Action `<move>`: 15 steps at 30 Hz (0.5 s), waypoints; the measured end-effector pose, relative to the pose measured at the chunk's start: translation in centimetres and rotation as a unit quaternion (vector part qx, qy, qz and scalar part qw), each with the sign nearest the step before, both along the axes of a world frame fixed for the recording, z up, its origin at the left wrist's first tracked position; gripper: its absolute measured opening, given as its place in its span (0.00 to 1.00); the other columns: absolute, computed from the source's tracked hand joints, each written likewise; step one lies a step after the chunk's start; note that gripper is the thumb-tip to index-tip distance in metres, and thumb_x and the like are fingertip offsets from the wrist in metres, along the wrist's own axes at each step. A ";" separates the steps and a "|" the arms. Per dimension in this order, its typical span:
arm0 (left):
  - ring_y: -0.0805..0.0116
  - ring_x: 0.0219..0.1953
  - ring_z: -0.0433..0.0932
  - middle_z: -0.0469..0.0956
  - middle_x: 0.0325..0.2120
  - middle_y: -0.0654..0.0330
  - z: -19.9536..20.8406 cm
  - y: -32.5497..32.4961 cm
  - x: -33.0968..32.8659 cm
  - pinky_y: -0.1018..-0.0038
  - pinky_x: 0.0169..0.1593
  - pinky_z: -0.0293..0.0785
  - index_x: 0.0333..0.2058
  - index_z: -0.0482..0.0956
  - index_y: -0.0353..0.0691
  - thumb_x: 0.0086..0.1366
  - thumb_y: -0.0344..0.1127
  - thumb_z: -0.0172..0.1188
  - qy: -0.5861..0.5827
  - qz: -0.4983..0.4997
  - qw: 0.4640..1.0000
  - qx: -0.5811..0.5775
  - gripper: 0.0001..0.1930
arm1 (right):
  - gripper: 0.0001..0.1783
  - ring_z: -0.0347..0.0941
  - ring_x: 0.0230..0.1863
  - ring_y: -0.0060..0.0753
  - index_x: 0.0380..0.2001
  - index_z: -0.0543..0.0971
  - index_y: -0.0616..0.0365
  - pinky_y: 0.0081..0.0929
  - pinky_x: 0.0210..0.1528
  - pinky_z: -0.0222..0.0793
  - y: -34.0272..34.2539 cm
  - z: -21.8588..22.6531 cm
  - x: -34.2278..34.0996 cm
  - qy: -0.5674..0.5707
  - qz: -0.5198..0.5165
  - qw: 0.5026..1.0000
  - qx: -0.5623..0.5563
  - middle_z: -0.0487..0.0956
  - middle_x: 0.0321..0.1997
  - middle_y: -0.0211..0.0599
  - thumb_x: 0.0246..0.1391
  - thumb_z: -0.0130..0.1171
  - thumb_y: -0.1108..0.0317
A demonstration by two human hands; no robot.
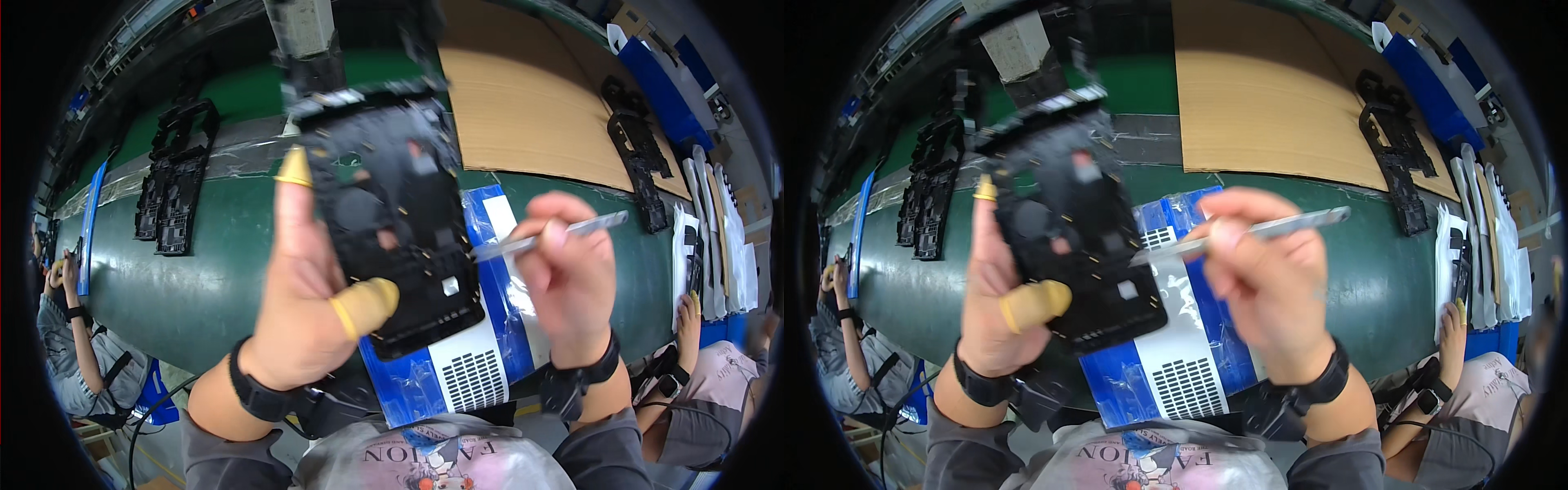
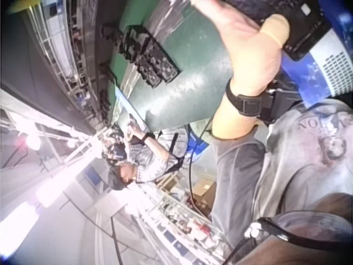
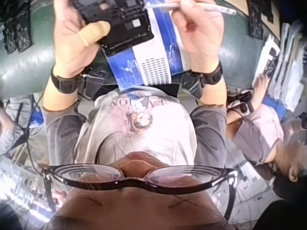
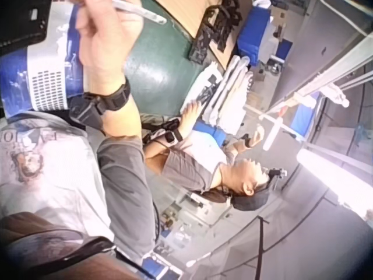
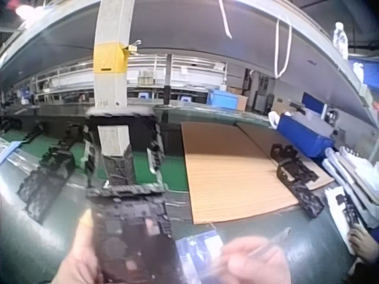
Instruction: The recorder uses tweezers and a stylus to install or adjust small internal components within a black plastic electronic chassis.
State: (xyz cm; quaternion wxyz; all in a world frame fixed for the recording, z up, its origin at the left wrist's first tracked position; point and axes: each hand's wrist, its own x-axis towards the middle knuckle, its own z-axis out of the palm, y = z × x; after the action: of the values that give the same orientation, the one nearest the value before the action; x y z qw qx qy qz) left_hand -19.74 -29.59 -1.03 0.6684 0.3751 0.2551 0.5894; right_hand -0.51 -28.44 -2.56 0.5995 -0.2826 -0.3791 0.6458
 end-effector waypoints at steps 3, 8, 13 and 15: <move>0.60 0.49 0.63 0.59 0.49 0.53 2.6 0.6 -0.1 0.67 0.50 0.61 0.55 0.42 0.40 0.39 0.21 0.57 -0.005 0.081 0.997 0.017 0.45 | 0.09 0.62 0.16 0.14 0.31 0.73 0.67 0.09 0.19 0.58 2.1 -0.7 1.2 -0.152 -0.058 0.987 -0.001 0.73 0.20 0.34 0.42 0.53 0.76; 0.64 0.45 0.66 0.65 0.46 0.54 1.1 1.7 -2.7 0.69 0.50 0.61 0.50 0.57 0.34 0.56 0.36 0.45 -0.090 0.076 0.993 0.016 0.23 | 0.08 0.65 0.17 0.15 0.29 0.73 0.67 0.09 0.21 0.60 3.3 -2.9 0.5 -0.153 -0.008 0.985 -0.075 0.71 0.18 0.30 0.40 0.52 0.80; 0.64 0.44 0.67 0.67 0.44 0.54 0.9 1.8 -2.6 0.69 0.49 0.62 0.47 0.62 0.34 0.58 0.37 0.45 -0.143 0.078 0.985 -0.049 0.20 | 0.08 0.66 0.19 0.16 0.29 0.73 0.66 0.09 0.20 0.59 3.2 -3.0 0.7 -0.163 0.006 0.982 -0.097 0.72 0.19 0.32 0.40 0.52 0.80; 0.64 0.44 0.68 0.68 0.43 0.56 0.9 1.7 -2.2 0.69 0.48 0.63 0.46 0.63 0.35 0.58 0.38 0.46 -0.143 0.066 0.985 -0.071 0.19 | 0.08 0.66 0.19 0.15 0.29 0.74 0.66 0.09 0.19 0.58 3.2 -3.2 0.5 -0.172 0.001 0.980 -0.099 0.73 0.19 0.32 0.40 0.52 0.79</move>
State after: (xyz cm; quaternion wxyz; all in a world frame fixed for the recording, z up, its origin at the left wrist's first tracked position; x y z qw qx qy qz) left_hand -21.97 -27.87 -0.12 0.6827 0.2212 0.2221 0.6600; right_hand 0.02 -25.22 -5.81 0.4939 -0.4468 -0.4109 0.6226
